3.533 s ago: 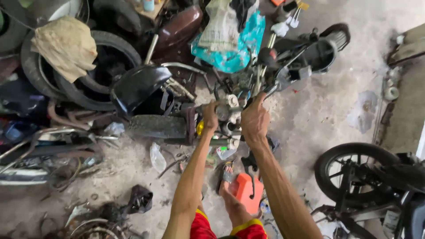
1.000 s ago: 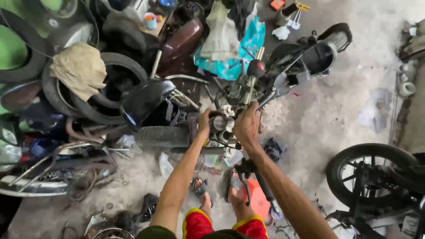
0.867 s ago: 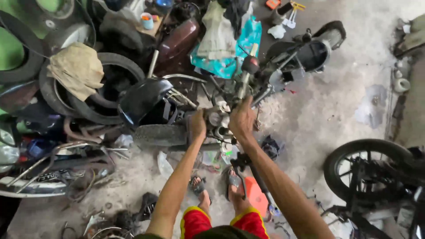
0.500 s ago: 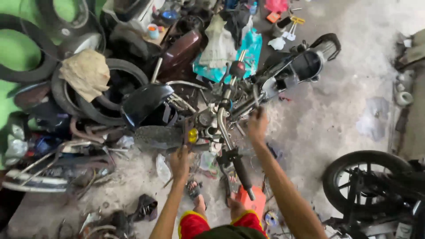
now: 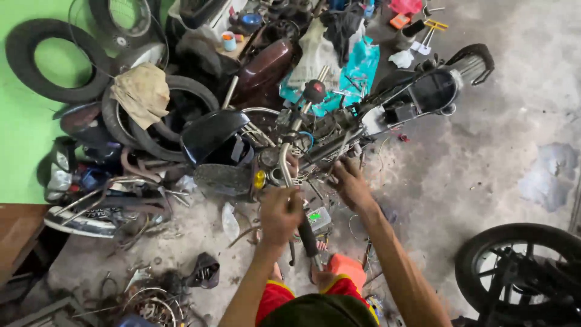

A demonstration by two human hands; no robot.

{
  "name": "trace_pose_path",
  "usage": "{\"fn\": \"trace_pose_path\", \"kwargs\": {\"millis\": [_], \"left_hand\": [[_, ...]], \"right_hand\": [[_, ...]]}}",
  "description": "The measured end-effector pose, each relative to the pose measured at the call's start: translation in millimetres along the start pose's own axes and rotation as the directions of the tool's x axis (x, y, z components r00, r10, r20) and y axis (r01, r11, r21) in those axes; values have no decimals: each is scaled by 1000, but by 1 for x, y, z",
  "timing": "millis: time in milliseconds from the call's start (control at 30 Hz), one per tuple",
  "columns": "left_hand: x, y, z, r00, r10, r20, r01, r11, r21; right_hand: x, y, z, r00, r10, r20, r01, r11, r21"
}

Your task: The person works on the front fork and handlebar area of a motorcycle, connecting and securing wires near the steering stem. They then move to the handlebars, adjusting and routing cables and wires around the grips and controls.

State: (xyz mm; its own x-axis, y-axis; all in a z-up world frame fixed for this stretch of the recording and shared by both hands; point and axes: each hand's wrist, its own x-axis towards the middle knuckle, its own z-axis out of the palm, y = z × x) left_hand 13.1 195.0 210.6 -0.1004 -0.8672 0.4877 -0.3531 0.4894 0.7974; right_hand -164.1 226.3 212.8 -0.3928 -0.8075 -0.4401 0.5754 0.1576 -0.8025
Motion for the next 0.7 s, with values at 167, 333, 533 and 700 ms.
{"fn": "trace_pose_path", "kwargs": {"millis": [167,333,533,700], "left_hand": [[-24,-15,48,871,388,303,-471,834,287],[-11,-1,46,873,327,361,-425,873,238],[0,-8,50,725,378,576,-573,795,198],[9,-41,67,680,323,658,-525,841,130]], "right_hand": [[-12,27,-4,999,-18,49,13,994,109],[-28,21,-14,998,51,-29,-46,987,152],[-47,9,-40,982,54,-183,-80,987,-138],[-31,11,-65,688,-718,105,146,-5,-989]]}}
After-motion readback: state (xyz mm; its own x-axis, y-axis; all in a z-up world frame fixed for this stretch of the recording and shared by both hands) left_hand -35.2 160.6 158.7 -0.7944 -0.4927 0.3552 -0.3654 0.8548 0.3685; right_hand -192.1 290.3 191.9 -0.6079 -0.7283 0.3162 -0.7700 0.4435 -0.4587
